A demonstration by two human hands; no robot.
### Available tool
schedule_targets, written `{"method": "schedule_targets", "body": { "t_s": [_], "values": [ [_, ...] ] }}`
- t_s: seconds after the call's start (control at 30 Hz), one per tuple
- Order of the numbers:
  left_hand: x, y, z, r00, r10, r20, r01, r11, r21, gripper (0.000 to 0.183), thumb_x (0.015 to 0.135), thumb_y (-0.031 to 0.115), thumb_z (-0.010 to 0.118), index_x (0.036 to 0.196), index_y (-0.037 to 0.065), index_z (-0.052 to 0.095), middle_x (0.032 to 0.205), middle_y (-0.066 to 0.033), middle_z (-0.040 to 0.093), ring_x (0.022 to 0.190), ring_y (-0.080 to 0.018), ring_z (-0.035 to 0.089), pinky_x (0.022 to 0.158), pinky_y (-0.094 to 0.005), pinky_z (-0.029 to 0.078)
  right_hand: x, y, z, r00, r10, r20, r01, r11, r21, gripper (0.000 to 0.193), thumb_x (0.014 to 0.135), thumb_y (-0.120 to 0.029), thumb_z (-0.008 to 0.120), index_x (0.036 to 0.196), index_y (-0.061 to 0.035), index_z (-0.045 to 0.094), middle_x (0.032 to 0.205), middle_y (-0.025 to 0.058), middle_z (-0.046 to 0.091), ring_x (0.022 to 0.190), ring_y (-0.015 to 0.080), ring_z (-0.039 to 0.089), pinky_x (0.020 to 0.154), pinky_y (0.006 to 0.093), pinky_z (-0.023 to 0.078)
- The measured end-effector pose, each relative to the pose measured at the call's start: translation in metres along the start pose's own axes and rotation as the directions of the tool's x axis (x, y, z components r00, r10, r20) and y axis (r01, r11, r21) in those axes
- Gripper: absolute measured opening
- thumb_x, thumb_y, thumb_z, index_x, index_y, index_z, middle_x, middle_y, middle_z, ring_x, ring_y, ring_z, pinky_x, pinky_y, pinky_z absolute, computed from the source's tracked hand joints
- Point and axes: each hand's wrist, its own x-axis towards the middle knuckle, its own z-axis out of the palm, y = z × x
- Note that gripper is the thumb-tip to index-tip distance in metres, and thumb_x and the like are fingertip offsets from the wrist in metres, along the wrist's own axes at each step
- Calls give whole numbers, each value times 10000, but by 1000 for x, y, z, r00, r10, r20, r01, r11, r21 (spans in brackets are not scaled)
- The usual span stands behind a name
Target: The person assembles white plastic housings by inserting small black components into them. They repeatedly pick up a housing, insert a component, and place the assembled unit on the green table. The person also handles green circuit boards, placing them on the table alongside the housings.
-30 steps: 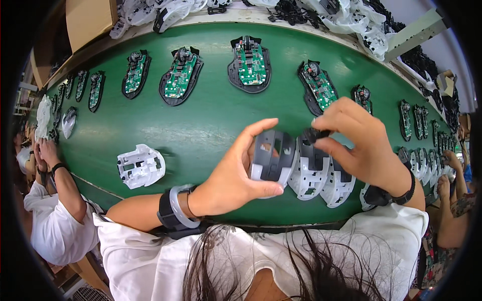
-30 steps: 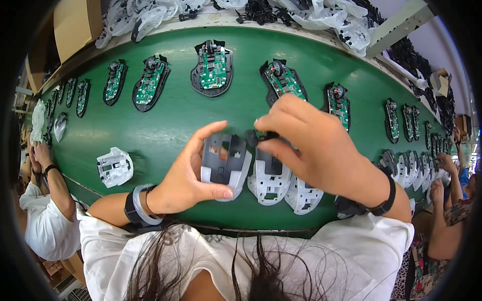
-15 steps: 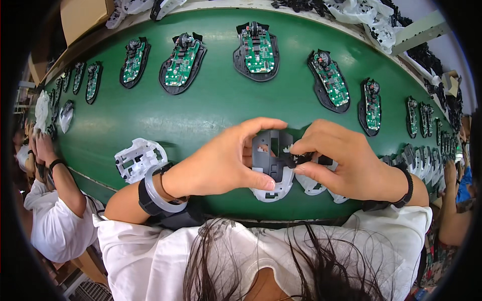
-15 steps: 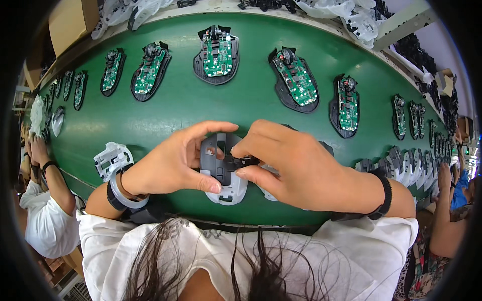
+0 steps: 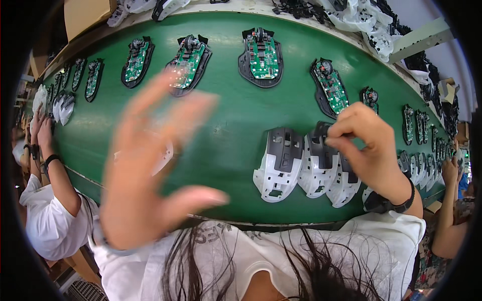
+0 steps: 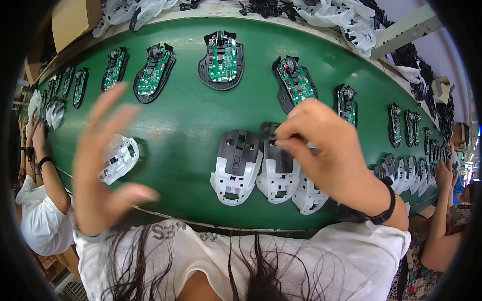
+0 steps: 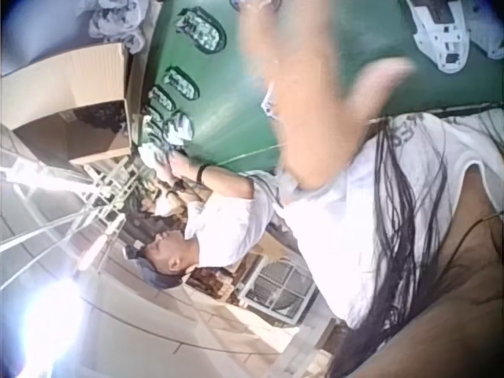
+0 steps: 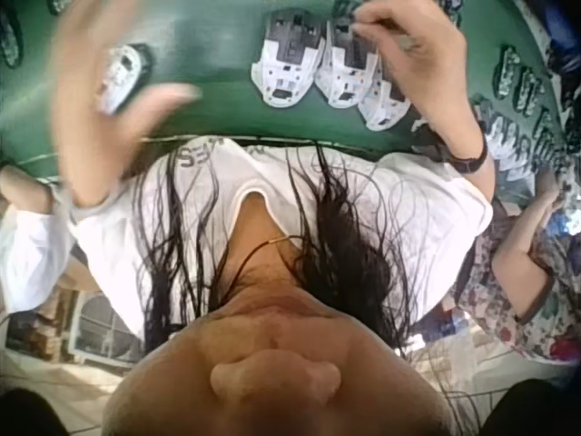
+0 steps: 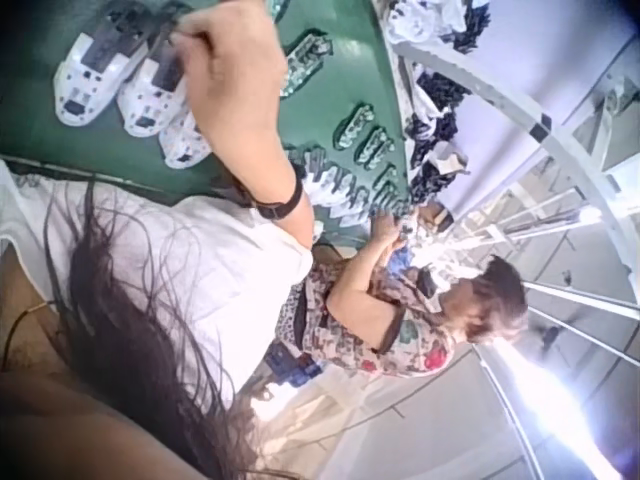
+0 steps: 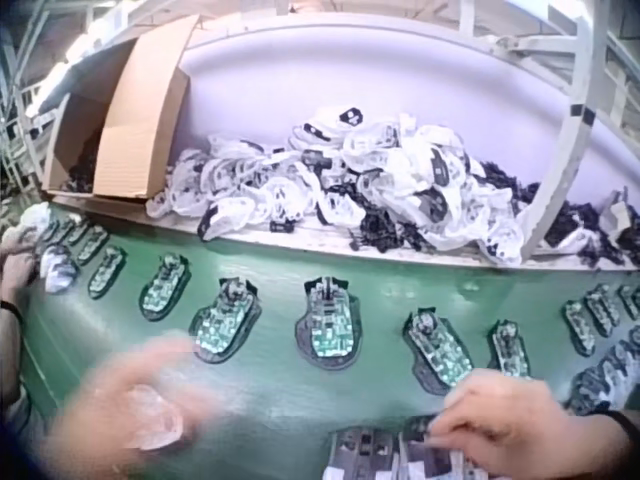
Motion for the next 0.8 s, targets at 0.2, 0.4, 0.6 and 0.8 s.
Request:
{"method": "schedule_targets", "body": {
  "t_s": [0.2,0.4,0.6,0.8],
  "values": [
    [-87,-53,-3,794,-608,4,607,792,62,505,669,13,738,1145,-13,572,1052,-155,622,997,-262,610,839,-352,471,16,-14,-3,961,-265,-76,240,940,-244,194,724,74,634,893,-20,630,806,97,568,668,217,577,569,284,479],
    [-22,-47,19,885,-447,131,456,775,-437,255,720,0,676,965,-27,613,870,-41,640,801,-96,585,729,-245,478,36,-34,9,897,-440,-41,428,887,-174,237,672,82,667,885,-19,644,782,92,596,653,229,607,548,288,499],
    [40,-36,48,870,-220,442,486,224,-845,260,853,22,558,1110,-15,570,1003,-43,638,881,-85,602,790,-241,489,53,-32,36,820,-571,-32,546,799,-254,232,683,-54,651,914,-51,641,789,51,578,511,169,524,445,268,436],
    [28,-31,54,835,-180,520,460,-291,-839,547,955,204,399,1444,14,243,1365,-159,453,1172,-205,529,935,-342,473,62,-33,36,837,-518,-177,516,854,-60,245,731,74,681,945,-16,603,791,82,612,731,200,615,643,283,485]
  ]
}}
